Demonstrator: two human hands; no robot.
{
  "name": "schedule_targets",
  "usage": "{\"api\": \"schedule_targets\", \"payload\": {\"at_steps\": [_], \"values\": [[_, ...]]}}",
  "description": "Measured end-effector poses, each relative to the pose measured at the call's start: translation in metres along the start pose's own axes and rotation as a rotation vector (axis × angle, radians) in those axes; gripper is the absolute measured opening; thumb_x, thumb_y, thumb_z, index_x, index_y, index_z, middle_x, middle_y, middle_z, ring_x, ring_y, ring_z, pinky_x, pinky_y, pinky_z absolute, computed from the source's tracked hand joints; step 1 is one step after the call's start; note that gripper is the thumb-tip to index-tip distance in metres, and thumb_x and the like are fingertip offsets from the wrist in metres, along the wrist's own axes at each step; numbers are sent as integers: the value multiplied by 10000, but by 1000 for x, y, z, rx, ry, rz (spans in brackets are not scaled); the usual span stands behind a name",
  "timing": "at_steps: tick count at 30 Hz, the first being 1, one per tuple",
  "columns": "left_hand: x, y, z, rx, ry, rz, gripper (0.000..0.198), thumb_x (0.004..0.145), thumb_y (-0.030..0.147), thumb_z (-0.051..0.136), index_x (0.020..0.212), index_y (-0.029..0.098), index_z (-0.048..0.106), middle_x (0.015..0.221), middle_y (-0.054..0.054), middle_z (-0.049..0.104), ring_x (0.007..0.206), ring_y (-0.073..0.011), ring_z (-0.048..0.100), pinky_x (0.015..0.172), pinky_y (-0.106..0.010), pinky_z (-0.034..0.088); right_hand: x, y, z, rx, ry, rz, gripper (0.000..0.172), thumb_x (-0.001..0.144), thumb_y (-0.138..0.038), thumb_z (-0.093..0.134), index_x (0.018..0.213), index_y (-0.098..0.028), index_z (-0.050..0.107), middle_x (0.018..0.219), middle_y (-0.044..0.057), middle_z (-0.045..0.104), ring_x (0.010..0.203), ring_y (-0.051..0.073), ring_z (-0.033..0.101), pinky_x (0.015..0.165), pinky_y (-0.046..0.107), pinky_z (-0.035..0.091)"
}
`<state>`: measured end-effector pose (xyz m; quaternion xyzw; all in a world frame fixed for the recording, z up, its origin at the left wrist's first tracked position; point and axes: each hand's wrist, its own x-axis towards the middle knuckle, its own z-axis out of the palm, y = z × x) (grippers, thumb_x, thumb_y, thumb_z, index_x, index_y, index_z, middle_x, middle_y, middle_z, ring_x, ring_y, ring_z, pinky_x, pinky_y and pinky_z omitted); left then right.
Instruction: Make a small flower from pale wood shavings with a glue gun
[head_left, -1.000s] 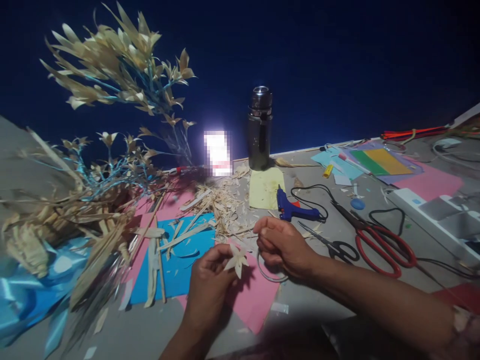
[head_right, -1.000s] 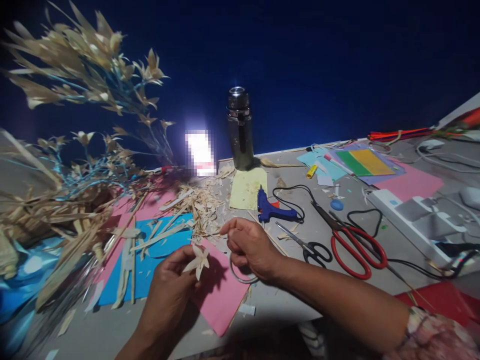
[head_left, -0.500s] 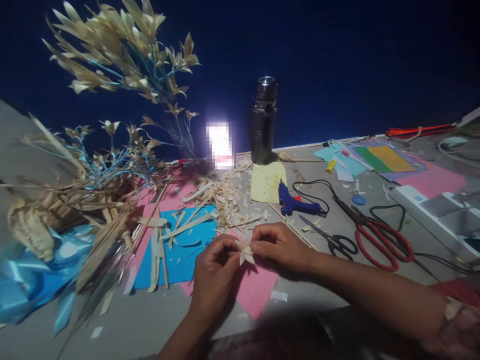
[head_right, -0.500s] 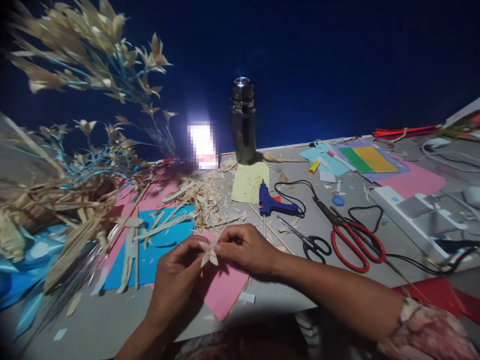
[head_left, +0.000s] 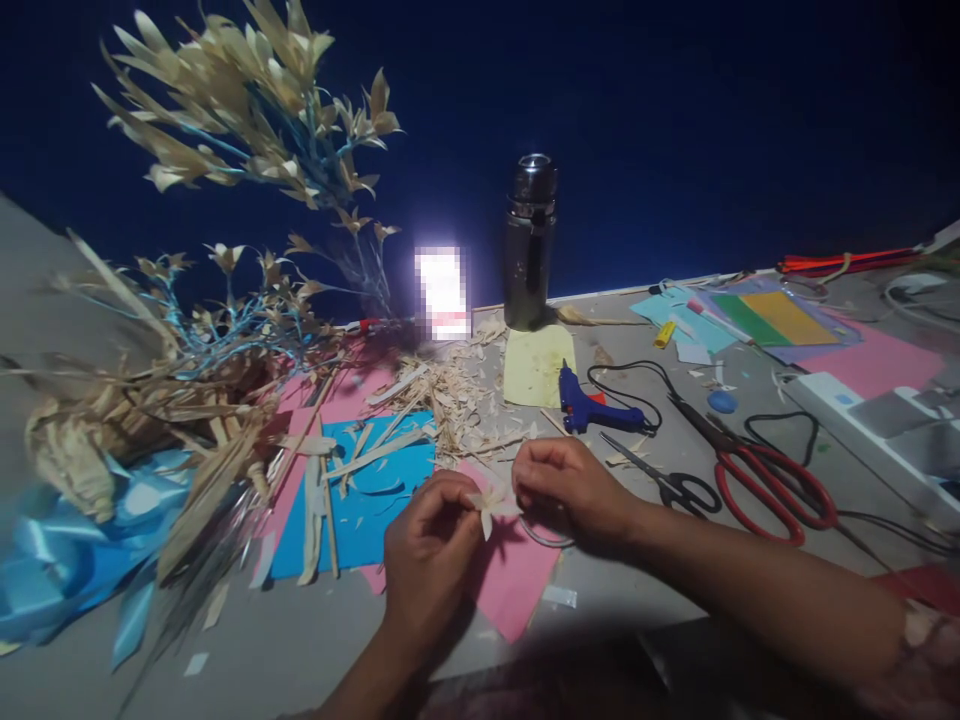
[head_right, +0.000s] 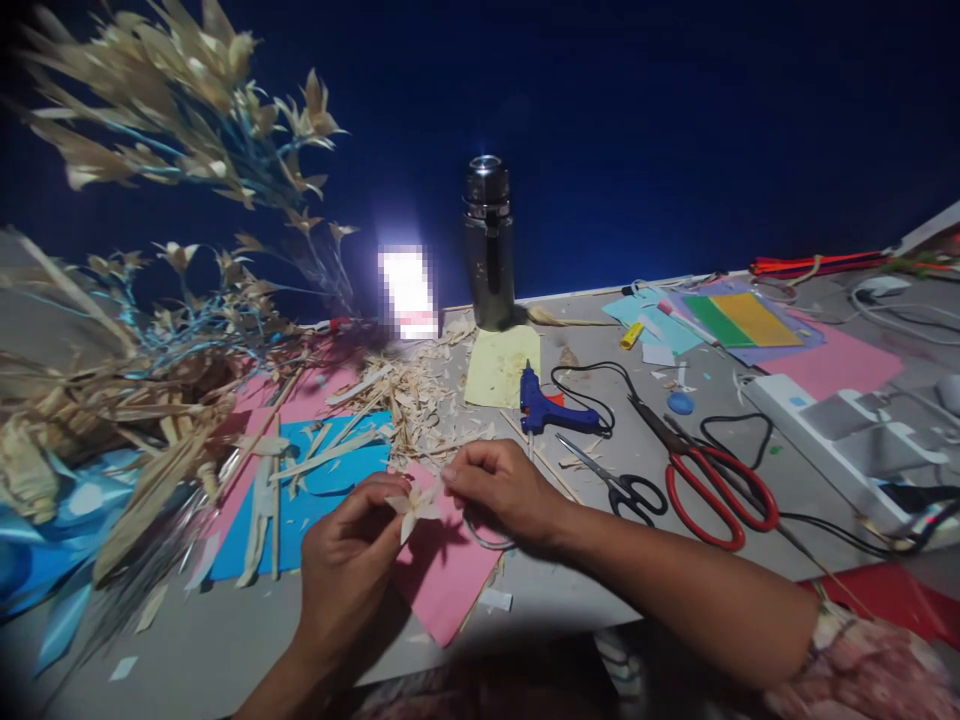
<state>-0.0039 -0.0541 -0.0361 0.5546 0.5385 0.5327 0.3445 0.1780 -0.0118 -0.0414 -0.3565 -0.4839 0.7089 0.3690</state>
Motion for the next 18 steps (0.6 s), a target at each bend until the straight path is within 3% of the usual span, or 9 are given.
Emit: {"api": "schedule_targets", "payload": {"at_steps": [3,9,13,18], "values": [[-1,4,1,37,67,30,144,764,119,675,694,241,646,753,-13,660,744,-198,609,689,-302,471,-2,0,2,8,-121,58,421,810,-544,761,768,-140,650,575,-35,526,468,71,382,441,206,246],[-5,-1,-1,41,58,21,134,751,140,716,677,241,666,738,-13,674,749,-198,620,717,-297,485,-2,-1,9,-20,-29,134,287,709,-368,817,715,-144,639,587,-30,561,506,77,426,475,205,281],[-4,-3,1,-109,87,-187,106,693,154,761,650,214,684,733,-9,678,720,-173,609,648,-255,479,-1,-2,11,-4,-26,135,237,729,-335,780,706,-153,630,551,-42,558,476,71,417,460,201,275],[-2,-4,4,-366,69,-447,143,630,180,829,645,178,687,639,26,654,548,-94,528,520,-192,421,0,-3,9,-27,-65,132,269,732,-360,806,727,-146,645,553,-40,573,479,72,427,469,200,292]]}}
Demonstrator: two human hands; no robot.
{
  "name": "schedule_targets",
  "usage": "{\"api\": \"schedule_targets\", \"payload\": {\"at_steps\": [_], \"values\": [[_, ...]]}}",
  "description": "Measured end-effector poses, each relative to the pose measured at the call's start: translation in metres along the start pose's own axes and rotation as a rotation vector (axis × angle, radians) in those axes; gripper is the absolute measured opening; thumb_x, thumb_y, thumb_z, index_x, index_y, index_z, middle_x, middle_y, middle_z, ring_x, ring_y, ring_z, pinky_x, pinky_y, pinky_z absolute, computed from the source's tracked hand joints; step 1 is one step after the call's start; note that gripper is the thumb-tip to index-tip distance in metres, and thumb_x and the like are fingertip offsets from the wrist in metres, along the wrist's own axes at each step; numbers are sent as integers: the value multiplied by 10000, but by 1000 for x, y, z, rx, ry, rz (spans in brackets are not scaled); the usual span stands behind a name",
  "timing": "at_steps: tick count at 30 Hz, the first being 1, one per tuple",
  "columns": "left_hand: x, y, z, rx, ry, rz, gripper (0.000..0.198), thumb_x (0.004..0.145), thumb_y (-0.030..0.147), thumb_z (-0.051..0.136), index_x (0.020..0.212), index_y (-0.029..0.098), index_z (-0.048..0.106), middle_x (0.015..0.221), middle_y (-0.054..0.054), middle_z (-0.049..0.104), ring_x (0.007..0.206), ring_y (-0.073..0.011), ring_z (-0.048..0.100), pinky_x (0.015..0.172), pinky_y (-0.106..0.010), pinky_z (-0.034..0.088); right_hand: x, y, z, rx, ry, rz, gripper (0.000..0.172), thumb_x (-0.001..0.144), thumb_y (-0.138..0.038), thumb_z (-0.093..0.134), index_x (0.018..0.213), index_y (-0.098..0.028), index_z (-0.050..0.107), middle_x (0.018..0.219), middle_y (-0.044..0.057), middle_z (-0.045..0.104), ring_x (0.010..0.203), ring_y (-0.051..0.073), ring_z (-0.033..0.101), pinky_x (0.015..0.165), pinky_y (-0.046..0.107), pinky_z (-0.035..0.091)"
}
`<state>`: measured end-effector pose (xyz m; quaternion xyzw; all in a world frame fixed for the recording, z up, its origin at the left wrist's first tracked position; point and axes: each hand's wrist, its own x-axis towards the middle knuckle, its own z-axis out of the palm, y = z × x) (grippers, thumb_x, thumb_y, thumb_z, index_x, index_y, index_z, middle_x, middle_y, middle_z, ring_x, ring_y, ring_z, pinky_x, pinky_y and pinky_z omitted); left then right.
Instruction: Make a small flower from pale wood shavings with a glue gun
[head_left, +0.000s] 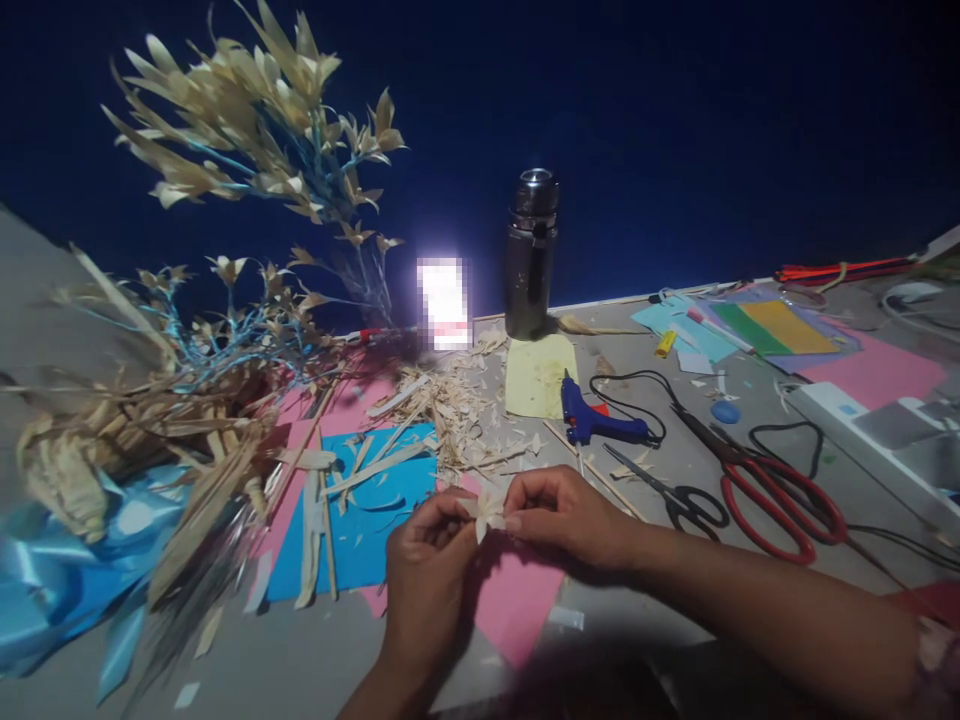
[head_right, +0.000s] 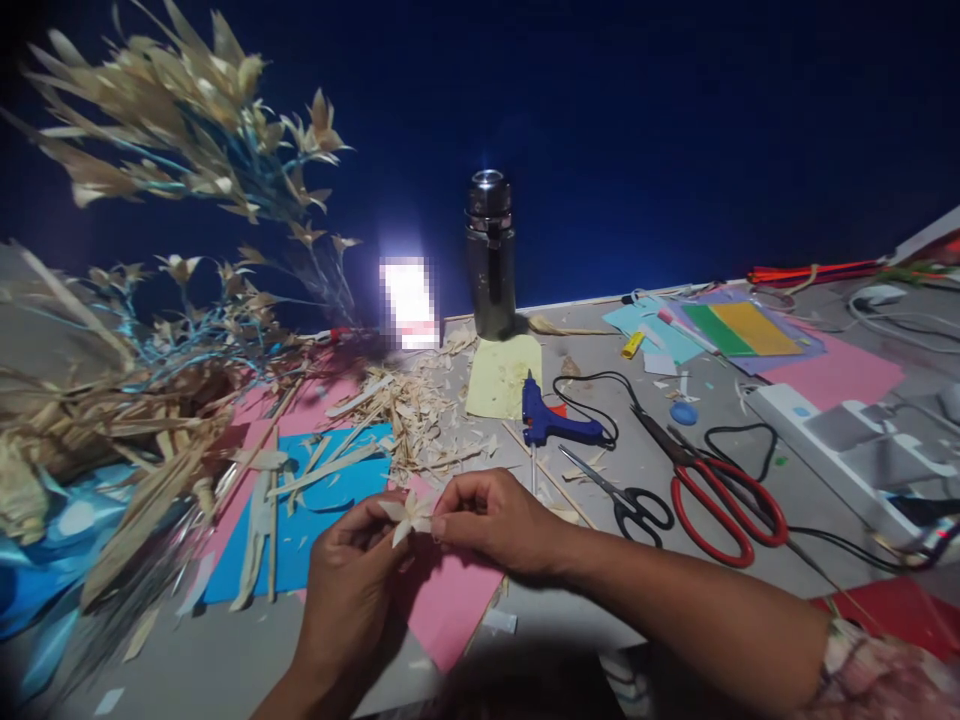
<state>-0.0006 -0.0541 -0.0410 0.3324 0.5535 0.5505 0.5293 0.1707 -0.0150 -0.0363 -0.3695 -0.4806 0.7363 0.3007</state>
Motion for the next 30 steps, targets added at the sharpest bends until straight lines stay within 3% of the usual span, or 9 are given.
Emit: {"api": "schedule_targets", "payload": {"at_steps": [7,10,16,19,21,23,26,30], "values": [[1,7,4,-34,-2,-122,189,567,172,855,717,166,740,661,-10,718,547,-117,572,487,-195,447,3,-4,-7,122,31,-106,395,776,-511,796,762,-142,653,646,5,639,485,68,436,471,204,290],[-1,9,5,60,-16,-71,142,583,146,825,698,164,744,669,-20,719,584,-138,597,524,-214,481,1,-8,-9,80,36,-140,405,788,-521,788,763,-139,657,691,23,650,554,90,506,505,206,342],[-6,8,9,222,31,39,53,643,171,772,692,168,750,623,-2,673,522,-129,559,467,-219,452,-1,-8,-5,-31,48,-68,253,769,-365,758,710,-166,614,539,-48,536,443,77,406,429,205,274],[-9,8,11,127,-38,-6,310,635,178,803,940,174,746,675,12,703,480,-117,568,481,-237,494,0,-7,-3,-39,109,-131,216,779,-332,731,707,-171,605,558,-46,537,482,87,430,465,214,316],[-9,8,10,44,-140,-98,668,622,179,839,1254,210,625,797,-8,764,466,-129,602,503,-277,536,0,-7,-3,-49,197,-204,217,786,-332,729,708,-170,607,602,-32,556,534,97,454,506,220,350],[-8,7,7,-7,-188,-185,838,636,200,861,1387,215,489,865,-52,795,432,-135,605,490,-298,538,1,-5,-4,-48,249,-252,226,798,-343,726,712,-172,607,621,-28,550,547,99,445,510,223,350],[-3,6,0,-62,-140,-207,609,661,242,881,1189,163,588,751,-50,782,367,-97,521,442,-257,467,4,-3,-6,-22,265,-254,243,823,-365,718,720,-180,598,610,-42,521,507,90,399,480,220,325],[3,7,-5,-110,-167,-175,308,725,298,860,918,153,668,442,60,576,401,-76,451,469,-197,392,7,-2,-11,23,292,-220,349,866,-492,691,730,-196,567,593,-58,500,456,82,365,459,224,301]]}}
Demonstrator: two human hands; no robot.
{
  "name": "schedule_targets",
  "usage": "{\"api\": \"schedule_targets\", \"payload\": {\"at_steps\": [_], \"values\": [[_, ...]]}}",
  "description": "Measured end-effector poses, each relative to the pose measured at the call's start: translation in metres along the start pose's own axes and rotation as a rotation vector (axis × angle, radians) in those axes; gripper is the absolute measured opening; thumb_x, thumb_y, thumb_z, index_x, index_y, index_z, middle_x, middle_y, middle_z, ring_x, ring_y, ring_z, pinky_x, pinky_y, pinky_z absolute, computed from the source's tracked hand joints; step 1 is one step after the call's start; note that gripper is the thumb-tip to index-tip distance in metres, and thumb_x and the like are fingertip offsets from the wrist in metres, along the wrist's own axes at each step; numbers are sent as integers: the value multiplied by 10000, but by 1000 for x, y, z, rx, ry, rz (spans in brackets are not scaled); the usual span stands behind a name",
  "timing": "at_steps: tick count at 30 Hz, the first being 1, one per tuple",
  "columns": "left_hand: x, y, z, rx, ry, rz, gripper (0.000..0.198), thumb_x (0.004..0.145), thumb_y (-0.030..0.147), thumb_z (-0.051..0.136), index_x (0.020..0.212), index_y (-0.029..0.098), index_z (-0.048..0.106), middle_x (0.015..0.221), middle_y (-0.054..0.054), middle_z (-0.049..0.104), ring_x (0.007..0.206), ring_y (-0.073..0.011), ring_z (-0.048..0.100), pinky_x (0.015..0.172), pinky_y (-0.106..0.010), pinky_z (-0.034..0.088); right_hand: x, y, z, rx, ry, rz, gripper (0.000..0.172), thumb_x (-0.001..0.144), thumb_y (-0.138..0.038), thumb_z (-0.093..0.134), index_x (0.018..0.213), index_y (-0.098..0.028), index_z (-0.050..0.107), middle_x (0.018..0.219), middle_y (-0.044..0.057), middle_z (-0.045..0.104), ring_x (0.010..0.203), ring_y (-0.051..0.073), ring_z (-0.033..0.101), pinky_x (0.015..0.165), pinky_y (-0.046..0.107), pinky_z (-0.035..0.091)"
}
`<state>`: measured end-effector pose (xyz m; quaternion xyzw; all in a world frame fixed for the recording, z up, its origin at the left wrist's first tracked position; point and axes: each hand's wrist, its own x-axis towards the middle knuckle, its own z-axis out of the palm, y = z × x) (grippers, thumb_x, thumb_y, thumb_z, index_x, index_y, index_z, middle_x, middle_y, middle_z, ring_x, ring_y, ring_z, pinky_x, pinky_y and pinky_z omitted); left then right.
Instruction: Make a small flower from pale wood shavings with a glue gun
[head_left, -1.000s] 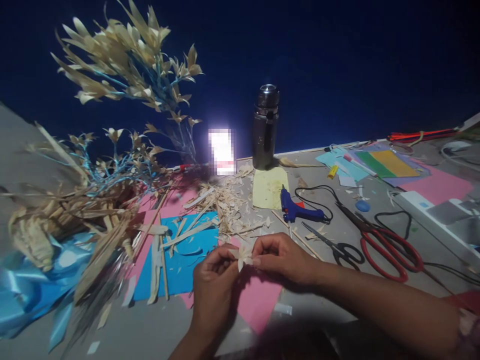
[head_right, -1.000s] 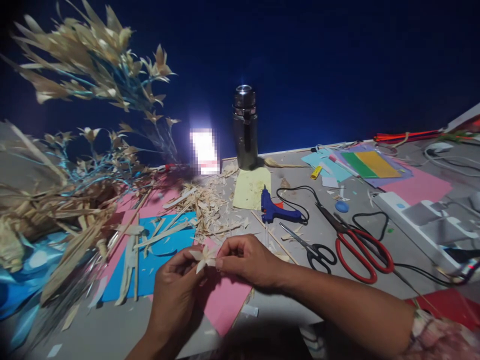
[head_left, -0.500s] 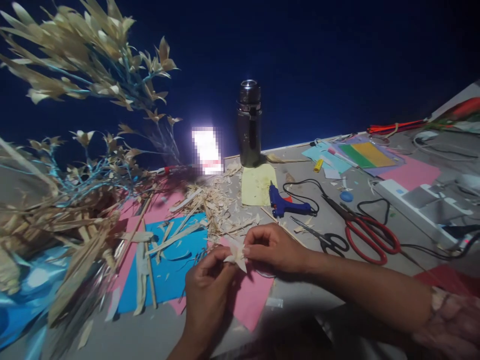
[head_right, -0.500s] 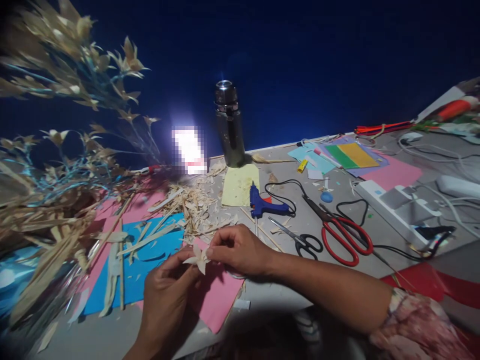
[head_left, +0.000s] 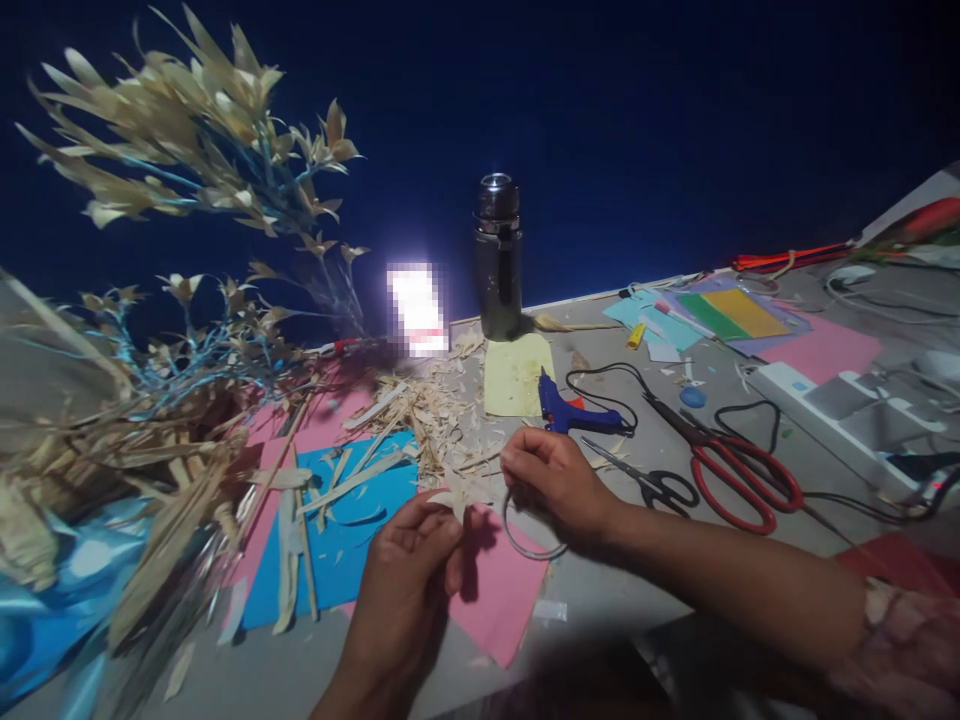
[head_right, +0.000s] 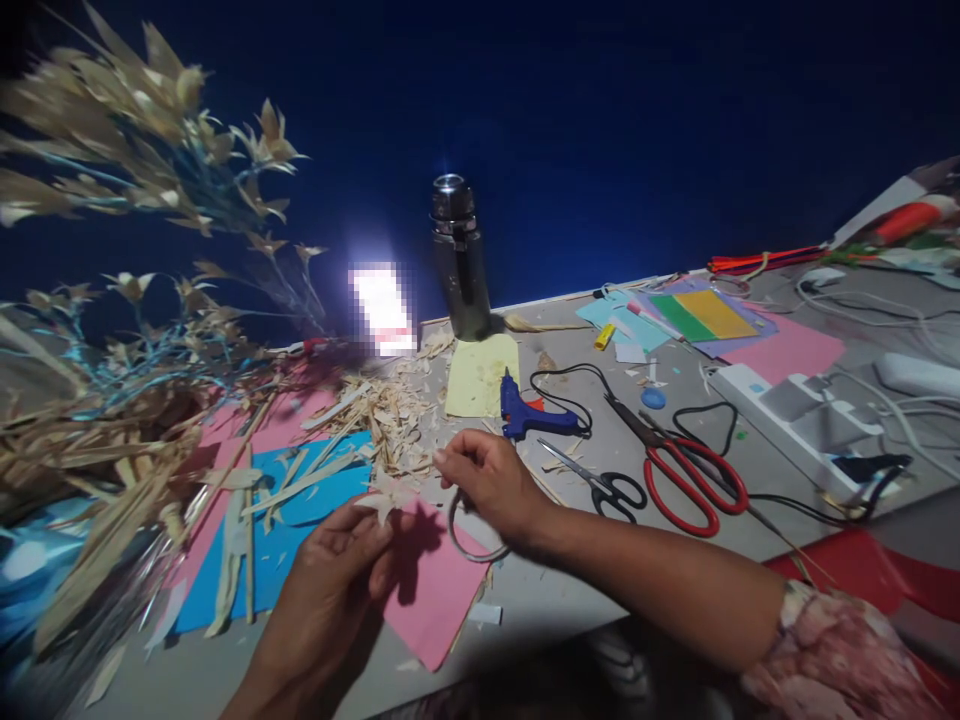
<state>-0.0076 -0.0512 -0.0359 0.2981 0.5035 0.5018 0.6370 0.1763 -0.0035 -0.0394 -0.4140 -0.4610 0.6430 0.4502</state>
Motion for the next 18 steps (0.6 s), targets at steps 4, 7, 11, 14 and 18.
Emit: {"api": "schedule_targets", "payload": {"at_steps": [4,7,11,14,18], "values": [[0,1,1,32,-11,10,270,710,300,862,874,157,702,445,58,562,407,-80,459,479,-201,388,0,-6,-2,-119,-68,-46,446,837,-602,707,757,-171,623,673,-15,560,564,103,440,532,236,329],[-3,0,0,139,24,47,245,711,299,855,867,156,732,502,41,594,429,-89,480,465,-204,388,-2,-10,-1,-180,-141,19,418,788,-557,757,757,-155,649,654,-9,565,576,112,459,536,241,330],[-6,-1,-4,293,59,112,224,739,340,842,859,160,781,649,-5,674,492,-93,499,477,-215,413,-4,-10,0,-210,-174,93,217,797,-347,721,741,-147,656,584,-28,540,518,95,434,475,219,289],[-4,1,-4,274,53,91,230,714,344,861,829,154,804,672,-41,713,493,-92,495,473,-216,405,-5,-9,0,-225,-180,87,157,792,-278,691,712,-150,646,551,-37,534,489,88,437,451,209,284],[1,8,-5,-21,-3,-51,320,595,344,924,841,171,815,618,-39,715,392,-37,379,434,-196,339,-2,-7,0,-91,-120,112,176,775,-302,714,716,-161,627,534,-49,535,443,80,435,427,201,286]]}}
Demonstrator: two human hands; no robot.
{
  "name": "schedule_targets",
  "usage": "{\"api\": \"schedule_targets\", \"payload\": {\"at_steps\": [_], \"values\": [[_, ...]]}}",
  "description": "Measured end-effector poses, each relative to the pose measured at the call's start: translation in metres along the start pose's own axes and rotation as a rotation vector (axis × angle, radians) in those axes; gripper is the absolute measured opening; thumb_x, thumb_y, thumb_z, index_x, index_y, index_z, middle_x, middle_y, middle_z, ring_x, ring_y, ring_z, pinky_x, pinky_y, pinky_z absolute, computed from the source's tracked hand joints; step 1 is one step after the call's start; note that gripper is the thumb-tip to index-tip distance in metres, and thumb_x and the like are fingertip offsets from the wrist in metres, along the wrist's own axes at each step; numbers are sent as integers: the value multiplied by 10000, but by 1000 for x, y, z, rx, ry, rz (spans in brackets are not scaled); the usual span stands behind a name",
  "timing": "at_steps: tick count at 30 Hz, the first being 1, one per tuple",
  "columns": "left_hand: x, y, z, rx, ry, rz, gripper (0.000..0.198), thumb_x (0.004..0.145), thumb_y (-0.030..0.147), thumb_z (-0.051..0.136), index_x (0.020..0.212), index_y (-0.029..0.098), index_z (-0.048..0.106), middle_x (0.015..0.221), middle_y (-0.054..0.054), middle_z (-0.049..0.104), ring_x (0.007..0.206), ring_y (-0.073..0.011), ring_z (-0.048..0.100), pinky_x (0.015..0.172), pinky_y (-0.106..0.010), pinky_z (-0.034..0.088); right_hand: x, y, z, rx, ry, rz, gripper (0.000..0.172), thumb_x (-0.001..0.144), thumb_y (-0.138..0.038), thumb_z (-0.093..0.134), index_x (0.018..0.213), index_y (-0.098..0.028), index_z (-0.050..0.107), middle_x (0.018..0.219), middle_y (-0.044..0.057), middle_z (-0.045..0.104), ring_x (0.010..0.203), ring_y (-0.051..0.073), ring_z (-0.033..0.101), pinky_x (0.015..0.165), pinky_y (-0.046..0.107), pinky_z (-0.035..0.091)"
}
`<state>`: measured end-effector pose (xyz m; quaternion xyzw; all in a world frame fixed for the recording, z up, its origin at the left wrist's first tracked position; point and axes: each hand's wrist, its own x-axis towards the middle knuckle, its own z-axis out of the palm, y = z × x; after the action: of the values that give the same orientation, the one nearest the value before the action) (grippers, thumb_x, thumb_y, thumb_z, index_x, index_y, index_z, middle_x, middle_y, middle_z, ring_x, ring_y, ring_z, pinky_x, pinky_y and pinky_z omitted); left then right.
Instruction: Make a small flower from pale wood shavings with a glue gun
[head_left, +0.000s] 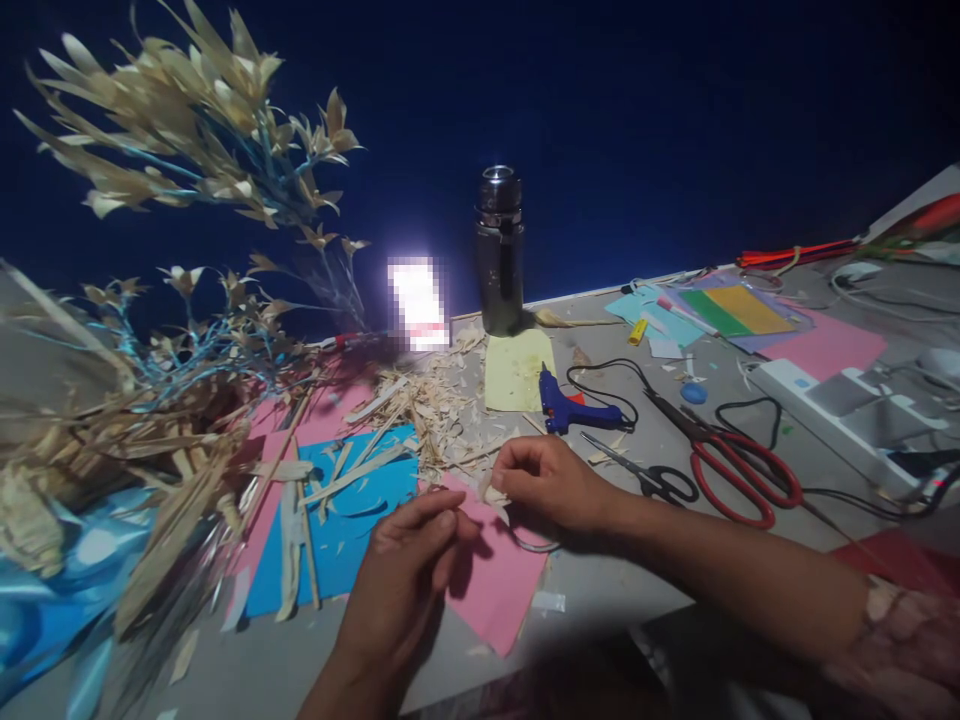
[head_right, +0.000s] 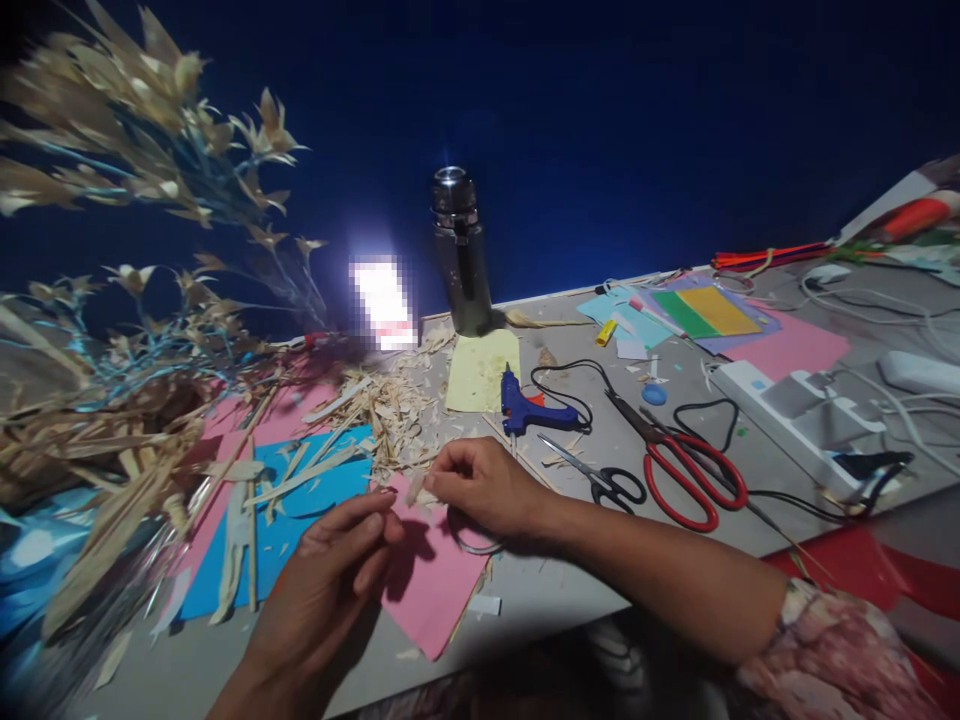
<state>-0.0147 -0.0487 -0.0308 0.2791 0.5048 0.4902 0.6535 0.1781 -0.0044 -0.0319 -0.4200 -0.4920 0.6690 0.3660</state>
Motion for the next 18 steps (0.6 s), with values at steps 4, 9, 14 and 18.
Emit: {"api": "schedule_targets", "payload": {"at_steps": [4,9,14,18], "values": [[-3,4,-3,36,80,88,252,646,380,884,777,196,775,598,1,672,388,-52,368,425,-209,336,7,3,-2,212,-45,112,209,735,-315,728,675,-168,592,456,-83,452,376,52,313,381,187,212],[-11,5,0,703,153,512,68,806,265,750,762,215,738,783,-27,690,726,-183,620,645,-279,488,7,7,-1,163,-29,87,227,723,-330,767,695,-148,635,506,-54,525,426,59,384,423,191,245],[-6,8,6,932,-2,700,104,866,245,658,790,232,728,813,-26,674,715,-177,617,640,-266,481,4,9,3,149,-51,115,249,708,-350,783,680,-148,639,519,-41,552,432,64,393,439,207,244],[-2,18,12,841,14,657,201,859,286,637,669,228,672,727,-19,645,661,-177,595,602,-256,461,7,8,3,188,-58,84,313,743,-419,787,711,-133,661,609,-12,621,459,56,423,457,199,276]]}}
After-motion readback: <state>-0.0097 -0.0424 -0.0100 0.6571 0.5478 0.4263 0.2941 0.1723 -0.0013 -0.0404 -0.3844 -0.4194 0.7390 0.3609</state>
